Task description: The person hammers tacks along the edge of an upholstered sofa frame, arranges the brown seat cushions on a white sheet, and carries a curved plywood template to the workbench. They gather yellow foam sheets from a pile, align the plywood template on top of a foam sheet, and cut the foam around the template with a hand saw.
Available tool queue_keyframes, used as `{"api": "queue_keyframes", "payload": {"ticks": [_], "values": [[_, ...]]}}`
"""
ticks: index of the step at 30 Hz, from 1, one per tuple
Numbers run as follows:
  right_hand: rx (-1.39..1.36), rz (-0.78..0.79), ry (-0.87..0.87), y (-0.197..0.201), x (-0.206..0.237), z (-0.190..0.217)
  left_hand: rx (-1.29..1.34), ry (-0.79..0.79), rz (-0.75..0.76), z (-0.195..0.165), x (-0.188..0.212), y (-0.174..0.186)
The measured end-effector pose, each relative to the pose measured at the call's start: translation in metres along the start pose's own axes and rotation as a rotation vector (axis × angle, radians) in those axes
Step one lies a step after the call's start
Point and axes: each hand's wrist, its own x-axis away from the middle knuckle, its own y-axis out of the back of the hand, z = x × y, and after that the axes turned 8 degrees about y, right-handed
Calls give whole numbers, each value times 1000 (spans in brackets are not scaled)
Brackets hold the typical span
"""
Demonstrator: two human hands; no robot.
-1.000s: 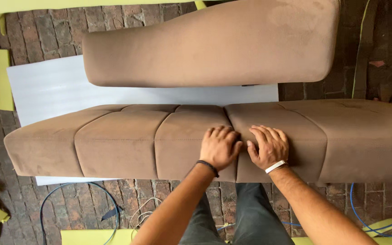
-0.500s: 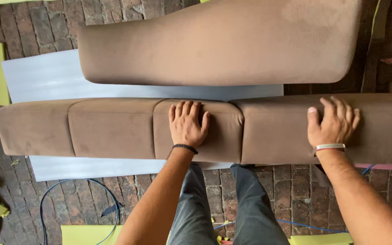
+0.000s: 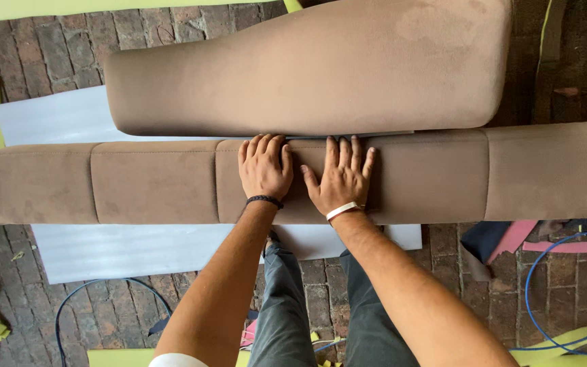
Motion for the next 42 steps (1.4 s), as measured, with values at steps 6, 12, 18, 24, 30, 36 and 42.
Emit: {"api": "queue_keyframes", "payload": {"ticks": [6, 12, 18, 24, 30, 36, 42], "values": [[-17, -14, 6, -17, 43, 0, -14, 0, 15, 0, 38, 2], [-49, 17, -7, -16, 65, -28, -7, -8, 43, -20, 67, -26], [-127, 2, 133, 54, 68, -186, -283, 58, 33, -154, 46, -61], [11, 6, -139, 103, 149, -361, -214, -132, 316, -260, 92, -131], [110, 46, -149, 127, 176, -441, -121, -337, 392, -417, 141, -189], [137, 123, -169, 159, 197, -450, -54, -490, 382, -458, 170, -176], [62, 215, -209, 175, 197, -439, -41, -563, 433, -446, 201, -140]]}}
